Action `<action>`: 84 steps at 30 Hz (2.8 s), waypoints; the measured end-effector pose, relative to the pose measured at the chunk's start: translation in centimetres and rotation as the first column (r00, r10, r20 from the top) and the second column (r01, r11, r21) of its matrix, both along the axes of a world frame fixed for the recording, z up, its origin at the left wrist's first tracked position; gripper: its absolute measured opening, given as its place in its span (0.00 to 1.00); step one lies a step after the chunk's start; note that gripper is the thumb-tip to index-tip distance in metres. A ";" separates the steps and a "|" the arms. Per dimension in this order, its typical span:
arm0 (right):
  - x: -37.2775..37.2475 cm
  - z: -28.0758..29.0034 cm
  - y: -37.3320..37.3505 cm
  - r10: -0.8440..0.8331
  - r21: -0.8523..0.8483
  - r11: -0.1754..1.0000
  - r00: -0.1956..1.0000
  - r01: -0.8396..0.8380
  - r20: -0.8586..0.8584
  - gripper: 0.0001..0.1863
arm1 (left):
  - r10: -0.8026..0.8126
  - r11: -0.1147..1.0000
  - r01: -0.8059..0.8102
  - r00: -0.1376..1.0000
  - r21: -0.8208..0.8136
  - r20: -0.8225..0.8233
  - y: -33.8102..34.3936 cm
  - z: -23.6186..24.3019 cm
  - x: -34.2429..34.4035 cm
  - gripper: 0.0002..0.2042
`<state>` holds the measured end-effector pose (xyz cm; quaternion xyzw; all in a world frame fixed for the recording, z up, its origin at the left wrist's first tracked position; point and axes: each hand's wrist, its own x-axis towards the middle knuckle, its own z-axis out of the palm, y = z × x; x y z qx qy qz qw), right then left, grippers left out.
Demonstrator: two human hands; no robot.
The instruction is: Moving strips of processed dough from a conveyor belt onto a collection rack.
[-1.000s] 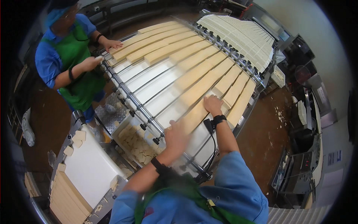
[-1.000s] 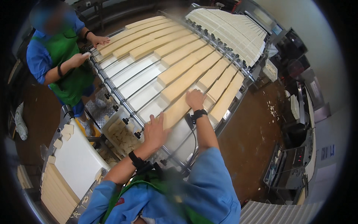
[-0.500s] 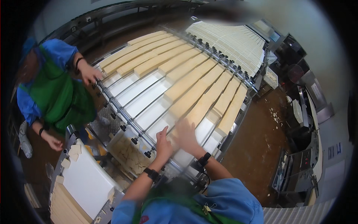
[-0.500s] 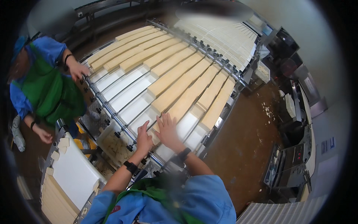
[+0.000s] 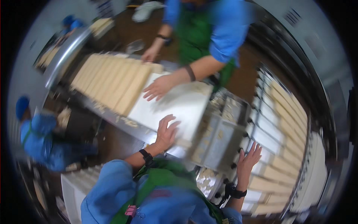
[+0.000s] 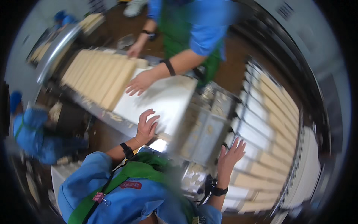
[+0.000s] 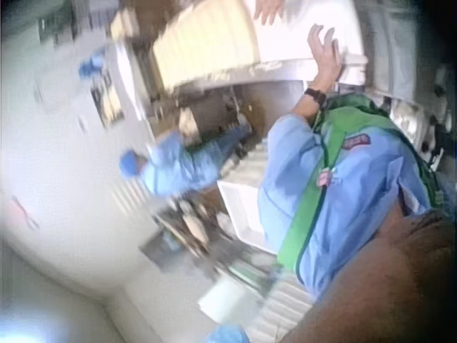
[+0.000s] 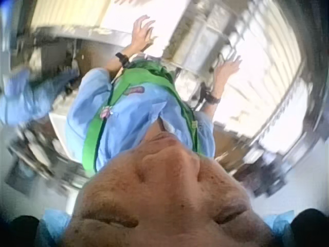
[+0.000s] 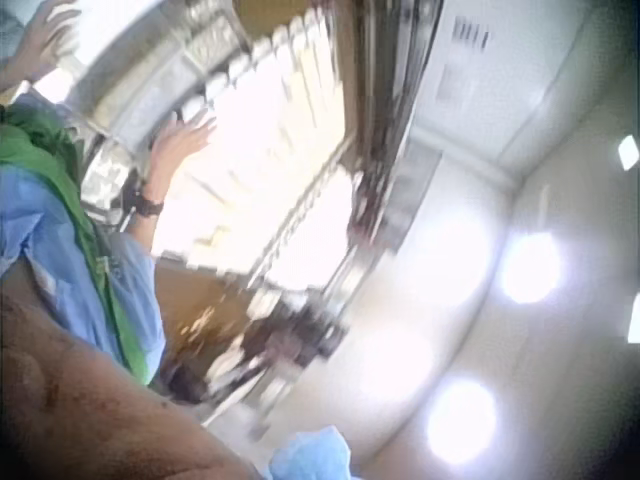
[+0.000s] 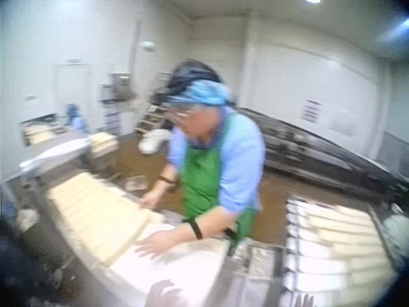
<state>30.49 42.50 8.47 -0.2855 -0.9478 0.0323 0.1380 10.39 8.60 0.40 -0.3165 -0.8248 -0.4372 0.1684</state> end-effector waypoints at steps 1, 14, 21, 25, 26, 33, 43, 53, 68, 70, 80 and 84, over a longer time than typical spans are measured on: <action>-3.0 0.1 -1.9 0.177 -0.036 0.982 0.974 -0.184 -0.143 0.38 | 0.169 0.986 -0.169 0.986 0.012 -0.006 -2.8 -0.8 -0.7 0.19; -43.2 -2.0 -38.3 0.913 -0.210 0.193 0.253 -0.959 -0.319 0.32 | 0.806 0.539 -0.828 0.452 -0.156 0.382 -27.2 -10.8 -12.2 0.29; -59.1 -11.8 -44.2 0.882 -0.070 0.407 0.372 -0.911 0.289 0.21 | 0.780 0.588 -0.784 0.481 -0.202 0.401 -27.3 -7.9 -15.1 0.38; -66.0 -16.9 -39.6 0.634 -0.005 0.734 0.682 -0.679 0.365 0.28 | 0.733 0.656 -0.713 0.522 -0.249 0.436 -24.5 -6.1 -17.3 0.41; -67.7 -18.4 -37.3 0.526 0.020 0.835 0.809 -0.550 0.263 0.29 | 0.713 0.678 -0.693 0.537 -0.245 0.451 -23.4 -6.1 -18.3 0.42; -64.2 -15.5 -44.7 0.586 -0.209 0.808 0.791 -0.551 0.179 0.31 | 0.802 0.565 -0.736 0.385 -0.373 0.456 -25.4 -6.2 -16.0 0.43; -62.2 -17.7 -40.5 0.736 -0.292 0.656 0.676 -0.696 0.040 0.30 | 0.824 0.542 -0.742 0.379 -0.395 0.420 -24.6 -6.8 -16.8 0.42; -43.3 -15.0 -24.8 0.253 -0.289 0.927 0.967 -0.240 0.008 0.34 | 0.406 0.878 -0.229 0.821 -0.420 0.400 -21.6 -6.2 -14.8 0.45; -24.3 -11.6 -16.7 -0.156 -0.485 0.874 0.955 0.014 -0.253 0.29 | 0.068 0.911 0.073 0.945 -0.406 0.321 -12.2 -7.5 -11.2 0.45; -19.0 -10.8 -15.3 -0.291 -0.371 0.919 0.866 0.134 -0.408 0.28 | 0.044 0.921 0.087 0.945 -0.379 0.324 -8.3 -5.9 -8.6 0.42; 13.7 -3.4 2.1 -0.694 -0.256 0.618 0.364 0.743 -0.621 0.19 | -0.611 0.708 0.669 0.741 -0.225 0.279 14.3 7.6 12.8 0.39; 25.2 -3.4 7.5 -0.785 -0.309 0.534 0.327 0.787 -0.526 0.22 | -0.694 0.542 0.800 0.599 -0.259 0.399 18.6 11.0 21.4 0.41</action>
